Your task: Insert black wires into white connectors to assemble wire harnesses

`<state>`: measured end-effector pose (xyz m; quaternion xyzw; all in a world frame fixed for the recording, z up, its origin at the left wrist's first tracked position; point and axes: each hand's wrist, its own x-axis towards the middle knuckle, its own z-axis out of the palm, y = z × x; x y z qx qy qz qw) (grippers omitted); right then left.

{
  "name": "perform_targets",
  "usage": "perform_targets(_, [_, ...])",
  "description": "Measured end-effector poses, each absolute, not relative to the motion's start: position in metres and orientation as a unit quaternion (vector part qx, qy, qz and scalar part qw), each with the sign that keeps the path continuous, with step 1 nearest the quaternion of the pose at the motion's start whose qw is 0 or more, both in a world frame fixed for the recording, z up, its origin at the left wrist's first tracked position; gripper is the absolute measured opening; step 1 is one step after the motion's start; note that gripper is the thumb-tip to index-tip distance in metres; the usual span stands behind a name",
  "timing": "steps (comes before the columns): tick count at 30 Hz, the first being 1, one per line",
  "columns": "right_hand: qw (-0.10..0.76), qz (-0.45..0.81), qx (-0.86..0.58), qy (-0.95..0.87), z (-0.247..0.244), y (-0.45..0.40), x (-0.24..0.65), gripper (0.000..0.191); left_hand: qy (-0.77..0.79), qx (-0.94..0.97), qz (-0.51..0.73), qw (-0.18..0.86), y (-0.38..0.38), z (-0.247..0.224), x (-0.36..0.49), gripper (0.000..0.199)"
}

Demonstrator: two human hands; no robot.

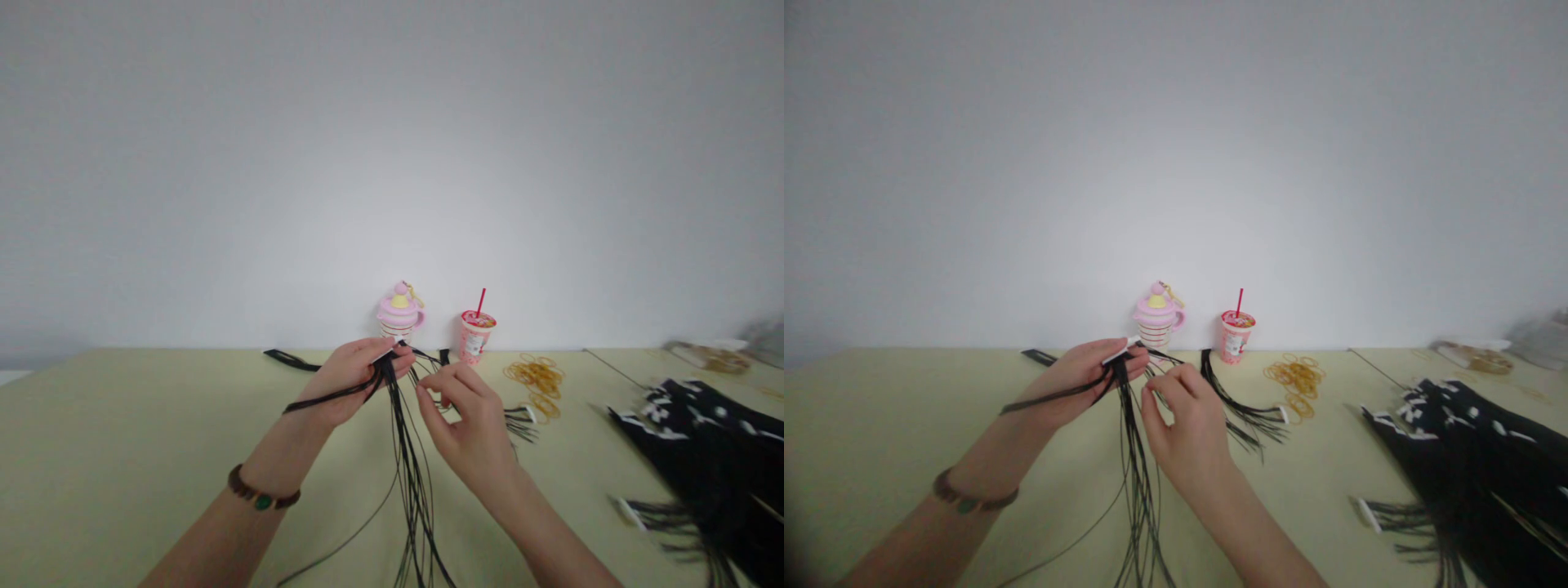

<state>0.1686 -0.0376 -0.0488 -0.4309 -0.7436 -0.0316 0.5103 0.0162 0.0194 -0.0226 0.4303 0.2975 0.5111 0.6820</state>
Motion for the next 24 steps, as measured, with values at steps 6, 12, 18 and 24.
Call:
perform_targets(6, [0.480, 0.048, -0.431, -0.763, -0.051, -0.031, 0.164, 0.016, 0.285, 0.453, 0.463, 0.706, 0.006, -0.016, 0.022, 0.021])
perform_targets(12, [0.466, 0.121, -0.441, -0.757, -0.053, -0.030, 0.162, 0.027, 0.259, 0.469, 0.433, 0.725, 0.006, -0.017, 0.018, 0.036])
perform_targets(18, [0.446, 0.248, -0.455, -0.730, -0.054, -0.034, 0.161, 0.029, 0.238, 0.497, 0.388, 0.739, 0.003, -0.014, 0.015, 0.031])
perform_targets(24, [0.462, 0.310, -0.438, -0.707, -0.051, -0.034, 0.160, 0.025, 0.243, 0.518, 0.381, 0.726, 0.002, -0.017, 0.017, 0.026])
